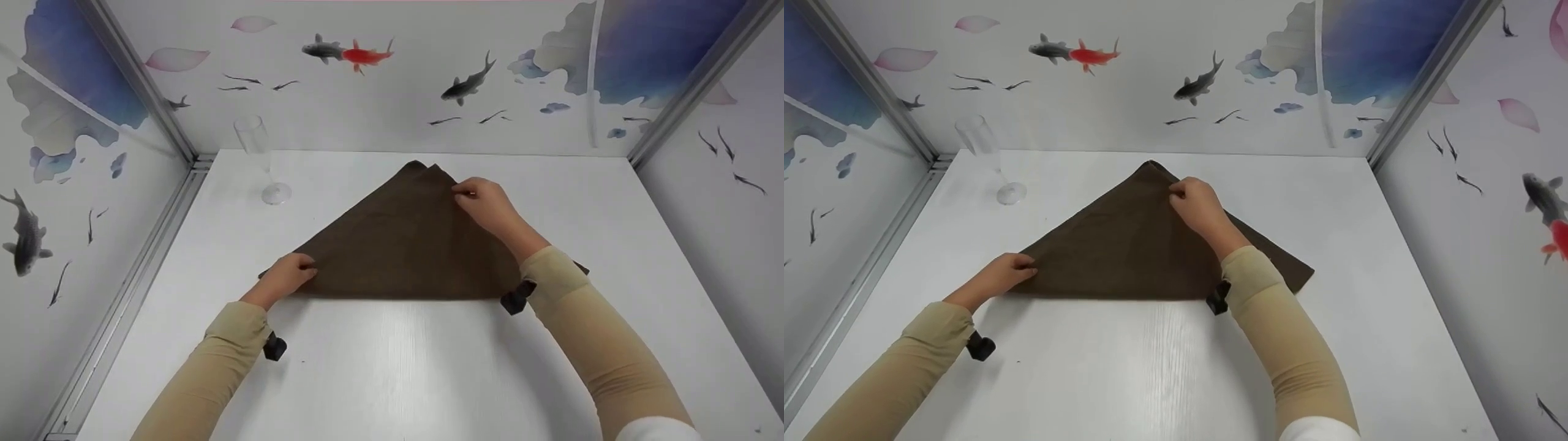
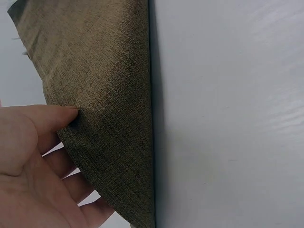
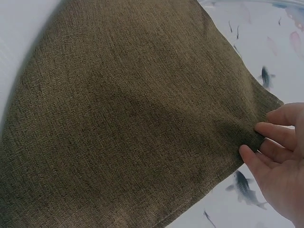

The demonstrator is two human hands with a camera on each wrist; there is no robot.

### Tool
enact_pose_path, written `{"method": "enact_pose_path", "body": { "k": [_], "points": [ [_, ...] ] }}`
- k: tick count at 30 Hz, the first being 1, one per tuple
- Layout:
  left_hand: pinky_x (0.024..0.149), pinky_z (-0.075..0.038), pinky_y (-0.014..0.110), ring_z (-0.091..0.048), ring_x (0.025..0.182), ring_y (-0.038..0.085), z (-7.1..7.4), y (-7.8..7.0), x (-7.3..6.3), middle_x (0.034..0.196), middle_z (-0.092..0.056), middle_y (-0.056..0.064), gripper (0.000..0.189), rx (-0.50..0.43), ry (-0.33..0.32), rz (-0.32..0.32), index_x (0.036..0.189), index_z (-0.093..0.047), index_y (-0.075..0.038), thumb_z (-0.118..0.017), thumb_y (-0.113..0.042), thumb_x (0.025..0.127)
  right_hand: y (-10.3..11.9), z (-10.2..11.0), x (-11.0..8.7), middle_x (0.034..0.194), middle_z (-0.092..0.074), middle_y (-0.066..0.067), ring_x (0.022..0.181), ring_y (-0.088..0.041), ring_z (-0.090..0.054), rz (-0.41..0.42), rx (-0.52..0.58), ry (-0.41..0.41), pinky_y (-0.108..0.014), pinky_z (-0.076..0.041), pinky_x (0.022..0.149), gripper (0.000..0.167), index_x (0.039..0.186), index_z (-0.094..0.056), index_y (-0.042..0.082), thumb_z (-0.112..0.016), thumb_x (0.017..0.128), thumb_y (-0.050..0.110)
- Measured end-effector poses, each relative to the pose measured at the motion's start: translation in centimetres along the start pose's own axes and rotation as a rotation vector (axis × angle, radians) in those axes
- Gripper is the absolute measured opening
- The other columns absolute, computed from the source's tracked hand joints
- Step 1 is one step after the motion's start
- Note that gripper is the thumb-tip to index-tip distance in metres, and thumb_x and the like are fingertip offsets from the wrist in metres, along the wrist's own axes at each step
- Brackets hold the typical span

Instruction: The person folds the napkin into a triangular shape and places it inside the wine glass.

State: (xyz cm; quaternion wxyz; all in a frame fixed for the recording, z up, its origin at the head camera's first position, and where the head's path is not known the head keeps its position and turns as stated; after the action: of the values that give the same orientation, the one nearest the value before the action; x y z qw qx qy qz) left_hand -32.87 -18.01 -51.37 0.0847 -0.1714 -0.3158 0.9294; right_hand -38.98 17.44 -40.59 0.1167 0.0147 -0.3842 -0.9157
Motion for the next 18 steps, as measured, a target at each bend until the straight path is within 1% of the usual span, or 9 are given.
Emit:
{"method": "enact_pose_path", "body": {
  "k": [1,3,7,10,13,15,16,18],
  "points": [
    [0.094,-0.044,0.048,-0.057,0.106,0.033,0.1,0.0,0.1,0.119,-0.061,0.023,0.03,0.002,-0.005,0.007,0.121,-0.062,0.009,-0.056,-0.01,0.098,-0.1,-0.1,0.2,0.125,-0.059,-0.018,0.115,-0.031,-0.055,-0.006,-0.003,0.003,-0.045,-0.046,0.094,0.03,0.124,-0.063,-0.003,-0.052,0.101,0.012],
    [0.095,-0.044,0.048,-0.057,0.109,0.034,0.3,0.1,0.3,0.12,-0.061,0.024,0.03,0.007,-0.013,0.02,0.12,-0.062,0.009,-0.057,-0.01,0.097,-0.4,-0.4,0.7,0.124,-0.059,-0.018,0.114,-0.031,-0.055,-0.023,-0.01,0.015,-0.045,-0.046,0.094,0.03,0.124,-0.063,-0.003,-0.053,0.101,0.013],
    [0.09,-0.047,0.046,-0.059,0.103,0.031,0.4,0.4,0.6,0.115,-0.064,0.021,0.029,0.014,-0.033,0.052,0.117,-0.064,0.008,-0.058,-0.012,0.098,-0.8,-1.2,1.5,0.121,-0.059,-0.018,0.11,-0.03,-0.055,-0.041,-0.04,0.053,-0.045,-0.045,0.094,0.031,0.124,-0.063,-0.004,-0.054,0.1,0.014],
    [0.087,-0.048,0.044,-0.059,0.099,0.029,0.5,0.6,0.8,0.114,-0.064,0.021,0.029,0.016,-0.042,0.072,0.118,-0.064,0.008,-0.056,-0.013,0.099,-1.0,-1.7,1.9,0.12,-0.058,-0.018,0.108,-0.031,-0.054,-0.041,-0.059,0.073,-0.045,-0.045,0.094,0.033,0.124,-0.063,-0.005,-0.055,0.099,0.015],
    [0.087,-0.048,0.045,-0.059,0.098,0.029,0.5,0.8,1.0,0.115,-0.063,0.021,0.029,0.015,-0.046,0.086,0.118,-0.063,0.009,-0.054,-0.012,0.099,-1.0,-2.1,2.4,0.12,-0.058,-0.019,0.11,-0.031,-0.054,-0.04,-0.073,0.09,-0.045,-0.045,0.095,0.036,0.126,-0.061,-0.005,-0.056,0.099,0.017],
    [0.089,-0.047,0.046,-0.059,0.101,0.031,0.5,0.8,1.1,0.116,-0.063,0.022,0.029,0.016,-0.049,0.086,0.119,-0.062,0.009,-0.053,-0.011,0.1,-1.1,-2.3,2.7,0.123,-0.057,-0.019,0.113,-0.031,-0.053,-0.041,-0.081,0.105,-0.045,-0.044,0.097,0.038,0.128,-0.059,-0.005,-0.056,0.098,0.018],
    [0.09,-0.047,0.046,-0.059,0.103,0.032,0.5,0.9,1.2,0.116,-0.063,0.023,0.029,0.016,-0.051,0.086,0.119,-0.062,0.01,-0.052,-0.01,0.1,-1.2,-2.4,2.8,0.124,-0.056,-0.018,0.115,-0.031,-0.052,-0.043,-0.093,0.113,-0.046,-0.042,0.098,0.039,0.129,-0.059,-0.004,-0.056,0.098,0.019],
    [0.092,-0.046,0.047,-0.058,0.108,0.035,0.6,1.0,1.3,0.118,-0.062,0.024,0.029,0.025,-0.054,0.08,0.119,-0.062,0.01,-0.052,-0.01,0.1,-1.4,-2.5,3.2,0.127,-0.056,-0.017,0.119,-0.032,-0.05,-0.035,-0.141,0.121,-0.049,-0.035,0.103,0.04,0.131,-0.058,-0.003,-0.057,0.098,0.02]
  ]
}}
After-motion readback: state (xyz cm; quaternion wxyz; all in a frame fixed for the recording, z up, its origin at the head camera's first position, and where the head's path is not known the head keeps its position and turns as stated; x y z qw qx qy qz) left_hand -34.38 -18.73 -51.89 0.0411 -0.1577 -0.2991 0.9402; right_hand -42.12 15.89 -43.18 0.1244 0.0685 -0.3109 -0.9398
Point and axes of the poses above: each hand's wrist, its own x-axis towards the middle knuckle, its own z-axis out of the back of the hand, y = z × x, the point moved 8 cm from there along x, towards the middle knuckle
